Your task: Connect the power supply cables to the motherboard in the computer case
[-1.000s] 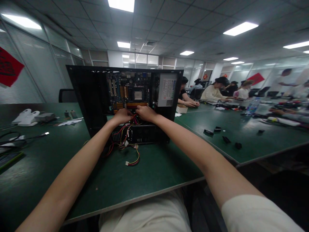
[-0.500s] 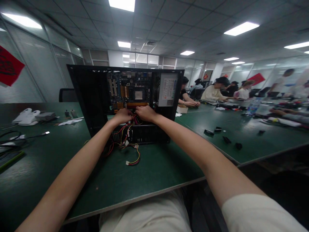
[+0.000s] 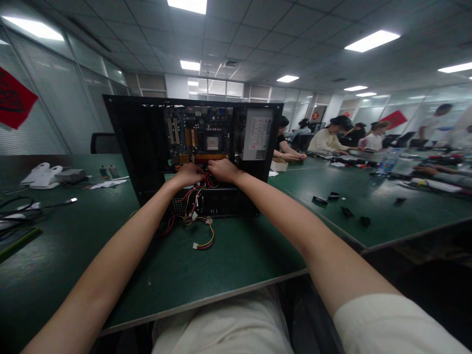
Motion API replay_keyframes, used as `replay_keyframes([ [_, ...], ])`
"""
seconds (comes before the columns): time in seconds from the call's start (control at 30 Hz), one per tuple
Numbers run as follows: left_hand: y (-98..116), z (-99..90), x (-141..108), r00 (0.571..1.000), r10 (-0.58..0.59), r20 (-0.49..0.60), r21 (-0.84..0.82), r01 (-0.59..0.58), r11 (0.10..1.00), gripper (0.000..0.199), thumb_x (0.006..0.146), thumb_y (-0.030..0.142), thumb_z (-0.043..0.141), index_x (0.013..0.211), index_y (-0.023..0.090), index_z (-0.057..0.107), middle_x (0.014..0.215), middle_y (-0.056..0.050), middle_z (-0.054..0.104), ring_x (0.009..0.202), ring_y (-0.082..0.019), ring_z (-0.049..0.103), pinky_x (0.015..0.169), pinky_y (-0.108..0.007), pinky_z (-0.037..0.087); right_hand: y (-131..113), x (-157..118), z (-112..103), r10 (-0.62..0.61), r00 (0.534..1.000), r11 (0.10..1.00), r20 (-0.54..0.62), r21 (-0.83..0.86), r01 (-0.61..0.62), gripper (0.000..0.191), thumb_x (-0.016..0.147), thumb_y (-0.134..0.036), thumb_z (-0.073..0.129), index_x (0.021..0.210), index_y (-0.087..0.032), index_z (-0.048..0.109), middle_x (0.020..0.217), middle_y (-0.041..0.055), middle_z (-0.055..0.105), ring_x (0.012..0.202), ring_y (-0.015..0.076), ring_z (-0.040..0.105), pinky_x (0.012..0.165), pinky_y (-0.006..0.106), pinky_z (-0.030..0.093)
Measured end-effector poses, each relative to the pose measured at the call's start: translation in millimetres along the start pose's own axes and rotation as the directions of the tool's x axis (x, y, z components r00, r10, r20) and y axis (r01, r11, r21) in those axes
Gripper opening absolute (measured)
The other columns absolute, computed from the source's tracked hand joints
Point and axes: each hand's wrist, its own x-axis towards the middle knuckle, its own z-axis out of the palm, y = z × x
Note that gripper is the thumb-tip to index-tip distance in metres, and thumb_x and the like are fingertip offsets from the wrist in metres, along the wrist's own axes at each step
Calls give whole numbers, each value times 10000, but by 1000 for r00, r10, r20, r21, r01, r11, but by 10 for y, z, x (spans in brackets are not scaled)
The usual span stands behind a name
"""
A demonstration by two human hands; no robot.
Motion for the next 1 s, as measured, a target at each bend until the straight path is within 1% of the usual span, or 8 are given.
replay_keyframes([
  [0.23, 30, -43, -32, 999, 50, 13, 3, -50, 999, 336, 890, 247, 615, 1057, 153, 892, 1007, -123, 855, 983, -274, 786, 783, -282, 525, -17, -12, -38, 16, 1000, 999, 25, -30, -16, 346, 1058, -143, 476, 1268, -38, 730, 1293, 242, 695, 1128, 343, 698, 751, 374, 421],
  [0.33, 36, -47, -41, 997, 68, 23, 2, -68, 998, 339, 909, 244, 606, 1064, 141, 889, 1027, -124, 856, 965, -256, 784, 770, -276, 516, -37, -15, -32, 32, 999, 999, 24, -21, -31, 357, 1055, -136, 469, 1284, -39, 724, 1307, 250, 689, 1121, 343, 702, 755, 373, 441],
  [0.47, 35, -39, -38, 997, 68, 25, 5, -68, 998, 334, 929, 269, 615, 1071, 139, 888, 1050, -122, 859, 978, -253, 786, 780, -268, 525, -72, -35, -25, 125, 992, 992, 14, 25, -126, 366, 1082, -215, 479, 1297, -80, 743, 1307, 230, 695, 1069, 335, 727, 754, 376, 469],
  [0.57, 24, -27, -33, 997, 78, 19, 5, -78, 997, 321, 933, 273, 623, 1060, 148, 890, 1053, -113, 861, 979, -253, 788, 808, -269, 536, -76, -86, -31, 184, 983, 978, 14, 95, -184, 360, 1081, -282, 534, 1325, -127, 750, 1333, 197, 702, 1078, 322, 737, 768, 363, 486],
  [0.7, 13, -12, -33, 996, 90, 14, -7, -90, 996, 311, 948, 286, 628, 1055, 163, 893, 1071, -107, 862, 1000, -253, 792, 842, -267, 545, -48, -182, -56, 257, 966, 945, 15, 203, -254, 346, 1024, -179, 588, 1322, -154, 763, 1340, 147, 731, 1174, 297, 719, 833, 337, 504],
  [0.77, 14, -10, -36, 996, 85, 16, -12, -85, 996, 306, 945, 278, 634, 1063, 163, 892, 1066, -111, 862, 997, -255, 795, 838, -270, 548, -38, -212, -76, 296, 954, 927, 34, 231, -296, 346, 1000, -132, 596, 1293, -138, 780, 1334, 149, 746, 1211, 293, 708, 879, 331, 508],
  [0.9, 23, -18, -43, 996, 90, 10, -16, -90, 996, 323, 960, 276, 624, 1100, 153, 888, 1099, -129, 857, 1051, -274, 794, 878, -284, 555, -41, -221, -116, 332, 941, 911, 67, 236, -338, 329, 1026, -133, 562, 1232, -119, 819, 1284, 179, 781, 1205, 307, 715, 927, 344, 515],
  [1.0, 23, -24, -47, 995, 99, 9, -14, -99, 995, 330, 970, 286, 622, 1109, 149, 887, 1094, -136, 857, 1036, -275, 796, 872, -285, 557, -49, -217, -137, 345, 935, 904, 87, 236, -356, 352, 1050, -158, 531, 1213, -144, 843, 1234, 181, 808, 1157, 315, 739, 901, 351, 527],
])
